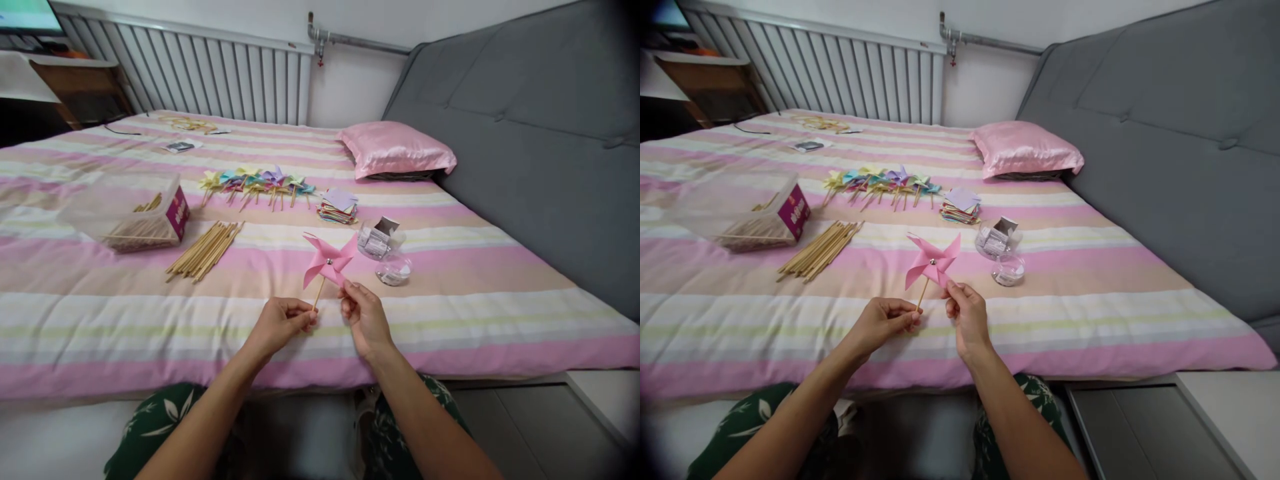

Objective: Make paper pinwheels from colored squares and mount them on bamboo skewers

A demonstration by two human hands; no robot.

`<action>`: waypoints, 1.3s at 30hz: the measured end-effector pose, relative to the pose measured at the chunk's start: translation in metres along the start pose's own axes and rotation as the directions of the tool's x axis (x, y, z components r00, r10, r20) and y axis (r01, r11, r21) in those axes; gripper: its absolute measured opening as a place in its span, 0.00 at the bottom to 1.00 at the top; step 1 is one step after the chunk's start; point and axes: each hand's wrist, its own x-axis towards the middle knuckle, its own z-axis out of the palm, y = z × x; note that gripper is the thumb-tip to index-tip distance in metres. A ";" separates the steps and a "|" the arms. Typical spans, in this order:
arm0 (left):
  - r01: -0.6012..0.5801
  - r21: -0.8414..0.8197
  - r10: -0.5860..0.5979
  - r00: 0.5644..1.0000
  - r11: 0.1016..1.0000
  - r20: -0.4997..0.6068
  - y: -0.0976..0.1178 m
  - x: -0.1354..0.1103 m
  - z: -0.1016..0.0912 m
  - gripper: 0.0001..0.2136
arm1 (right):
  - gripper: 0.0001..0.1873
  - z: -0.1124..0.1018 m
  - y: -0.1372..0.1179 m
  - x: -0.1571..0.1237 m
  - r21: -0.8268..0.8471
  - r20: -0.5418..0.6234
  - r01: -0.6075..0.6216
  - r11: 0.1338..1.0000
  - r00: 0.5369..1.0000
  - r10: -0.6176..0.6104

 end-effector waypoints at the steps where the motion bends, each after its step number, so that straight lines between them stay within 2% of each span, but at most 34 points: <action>1: 0.003 0.005 -0.003 1.000 1.000 0.000 0.000 0.000 0.000 0.09 | 0.13 0.000 -0.001 0.001 -0.005 -0.009 0.018 1.000 1.000 -0.018; 11: 0.005 0.024 -0.005 1.000 1.000 -0.008 -0.003 0.001 -0.002 0.12 | 0.14 -0.001 -0.006 0.002 -0.044 -0.096 0.092 0.995 0.991 -0.096; 16: 0.021 -0.031 -0.023 0.997 0.999 -0.074 0.003 0.000 0.000 0.12 | 0.16 0.001 -0.003 -0.002 -0.060 -0.006 0.070 0.996 0.998 -0.070; 19: 0.010 -0.063 -0.015 0.996 0.998 -0.086 0.004 0.000 0.000 0.13 | 0.14 0.004 0.002 -0.006 -0.164 0.088 0.043 0.985 0.996 -0.028; 22: 0.008 -0.094 -0.014 0.998 0.996 -0.067 0.003 0.000 -0.001 0.14 | 0.14 0.007 0.008 -0.011 -0.287 0.148 0.018 0.958 0.989 0.025; 25: 0.014 -0.107 -0.016 1.000 0.994 -0.019 0.002 0.000 0.000 0.14 | 0.16 0.009 0.015 -0.014 -0.330 0.184 0.002 0.944 0.981 0.062; 29: 0.017 -0.122 -0.014 1.000 0.992 0.024 0.001 0.000 0.002 0.14 | 0.14 0.009 0.020 -0.013 -0.334 0.242 0.072 0.940 0.970 0.012; 32: 0.025 -0.127 -0.021 0.999 0.992 0.036 0.001 -0.001 0.003 0.13 | 0.13 0.008 0.021 -0.013 -0.348 0.235 0.108 0.931 0.972 -0.025; 39: 0.038 -0.051 -0.033 0.995 0.998 0.096 -0.004 0.000 0.000 0.13 | 0.12 0.009 0.019 -0.014 -0.373 0.188 0.087 0.924 0.982 -0.017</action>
